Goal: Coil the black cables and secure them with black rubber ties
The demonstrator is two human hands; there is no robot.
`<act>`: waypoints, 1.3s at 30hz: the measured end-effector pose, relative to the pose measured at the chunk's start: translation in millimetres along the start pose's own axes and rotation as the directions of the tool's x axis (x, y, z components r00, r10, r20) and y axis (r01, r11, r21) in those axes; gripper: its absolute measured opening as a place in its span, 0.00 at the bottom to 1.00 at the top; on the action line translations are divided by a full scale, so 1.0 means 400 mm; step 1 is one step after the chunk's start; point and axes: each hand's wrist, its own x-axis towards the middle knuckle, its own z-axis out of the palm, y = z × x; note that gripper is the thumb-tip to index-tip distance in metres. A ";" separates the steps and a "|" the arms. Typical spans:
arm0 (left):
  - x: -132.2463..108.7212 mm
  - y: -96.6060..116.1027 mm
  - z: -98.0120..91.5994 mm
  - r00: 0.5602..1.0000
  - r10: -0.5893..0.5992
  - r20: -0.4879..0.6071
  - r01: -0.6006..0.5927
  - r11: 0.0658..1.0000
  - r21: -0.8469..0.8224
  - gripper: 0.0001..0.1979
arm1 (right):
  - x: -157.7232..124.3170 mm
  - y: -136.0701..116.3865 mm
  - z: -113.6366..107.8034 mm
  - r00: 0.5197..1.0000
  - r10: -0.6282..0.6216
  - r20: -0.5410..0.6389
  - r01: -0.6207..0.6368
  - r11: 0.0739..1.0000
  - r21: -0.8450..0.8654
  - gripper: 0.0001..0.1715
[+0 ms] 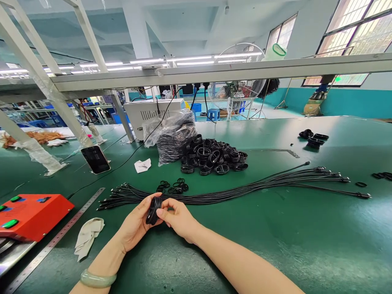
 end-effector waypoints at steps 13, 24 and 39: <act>-0.005 -0.020 0.025 0.991 0.109 0.080 -0.129 0.938 0.321 0.33 | 0.013 -0.013 -0.030 0.998 0.014 -0.067 -0.014 1.000 0.008 0.22; -0.004 -0.025 0.028 0.985 0.139 0.104 -0.164 0.940 0.299 0.34 | 0.015 -0.036 -0.040 1.000 0.015 -0.004 -0.015 1.000 0.007 0.24; 0.003 -0.035 0.018 0.981 0.157 0.111 -0.182 0.945 0.273 0.34 | 0.019 -0.038 -0.047 0.998 0.059 -0.004 -0.059 0.998 0.010 0.25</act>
